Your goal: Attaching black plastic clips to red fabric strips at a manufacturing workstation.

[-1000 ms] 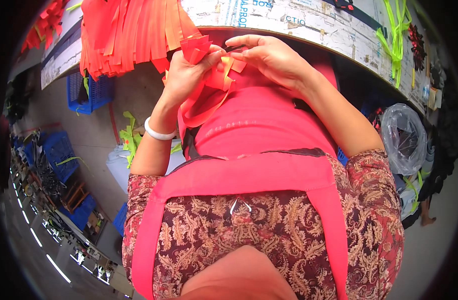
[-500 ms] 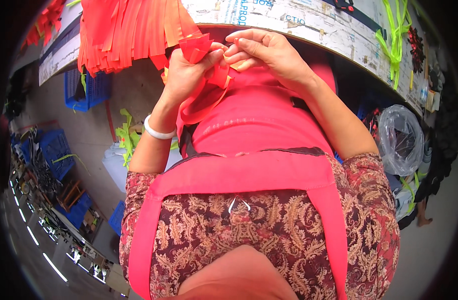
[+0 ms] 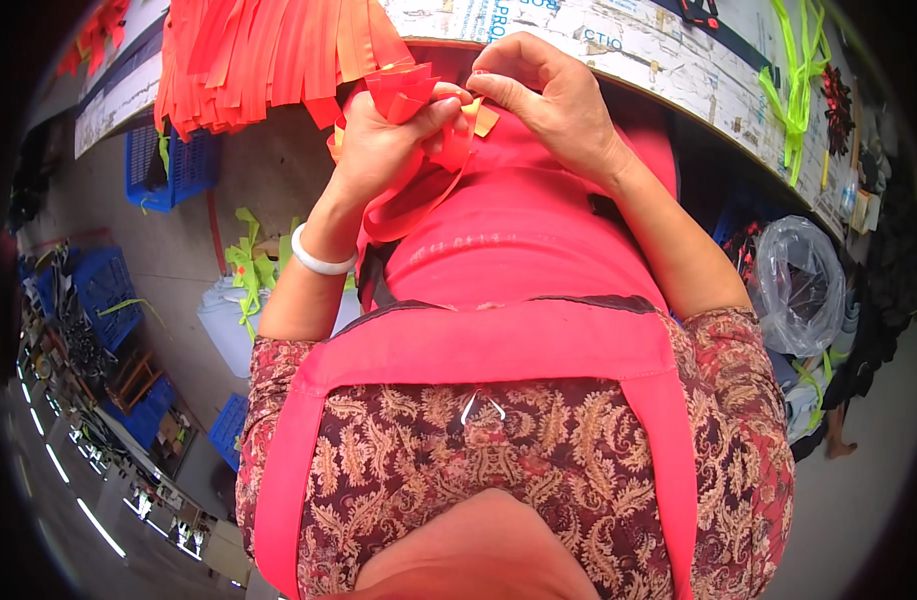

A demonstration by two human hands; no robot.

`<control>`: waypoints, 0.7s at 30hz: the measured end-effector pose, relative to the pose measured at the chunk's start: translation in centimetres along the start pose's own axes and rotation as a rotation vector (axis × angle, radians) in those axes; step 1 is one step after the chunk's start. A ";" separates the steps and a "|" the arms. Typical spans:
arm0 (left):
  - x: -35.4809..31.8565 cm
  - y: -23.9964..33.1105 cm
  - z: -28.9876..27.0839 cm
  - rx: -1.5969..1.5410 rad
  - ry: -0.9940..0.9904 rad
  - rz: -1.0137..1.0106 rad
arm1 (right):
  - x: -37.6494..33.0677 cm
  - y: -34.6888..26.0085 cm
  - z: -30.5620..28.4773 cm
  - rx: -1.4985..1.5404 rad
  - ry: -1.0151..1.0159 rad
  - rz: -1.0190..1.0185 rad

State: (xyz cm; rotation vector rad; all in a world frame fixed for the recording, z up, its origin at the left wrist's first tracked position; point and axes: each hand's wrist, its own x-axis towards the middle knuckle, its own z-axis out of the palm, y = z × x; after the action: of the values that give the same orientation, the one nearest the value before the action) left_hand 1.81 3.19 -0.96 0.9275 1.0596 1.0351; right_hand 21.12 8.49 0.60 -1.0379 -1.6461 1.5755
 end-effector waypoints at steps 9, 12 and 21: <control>0.2 1.0 -0.7 0.002 -0.047 -0.108 | 0.0 -0.7 -0.3 -0.379 -0.066 -0.311; 0.2 0.3 -0.7 0.003 -0.021 -0.122 | -0.1 -0.6 -0.1 -0.371 -0.105 -0.301; -0.1 0.1 -1.2 0.022 -0.066 -0.101 | -0.4 -0.8 -0.1 -0.318 -0.118 -0.117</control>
State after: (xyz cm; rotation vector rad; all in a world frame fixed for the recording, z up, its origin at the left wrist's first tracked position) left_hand 0.58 3.23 -1.14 0.9107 1.0541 0.9057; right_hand 21.30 8.16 1.43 -0.9977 -2.0478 1.3491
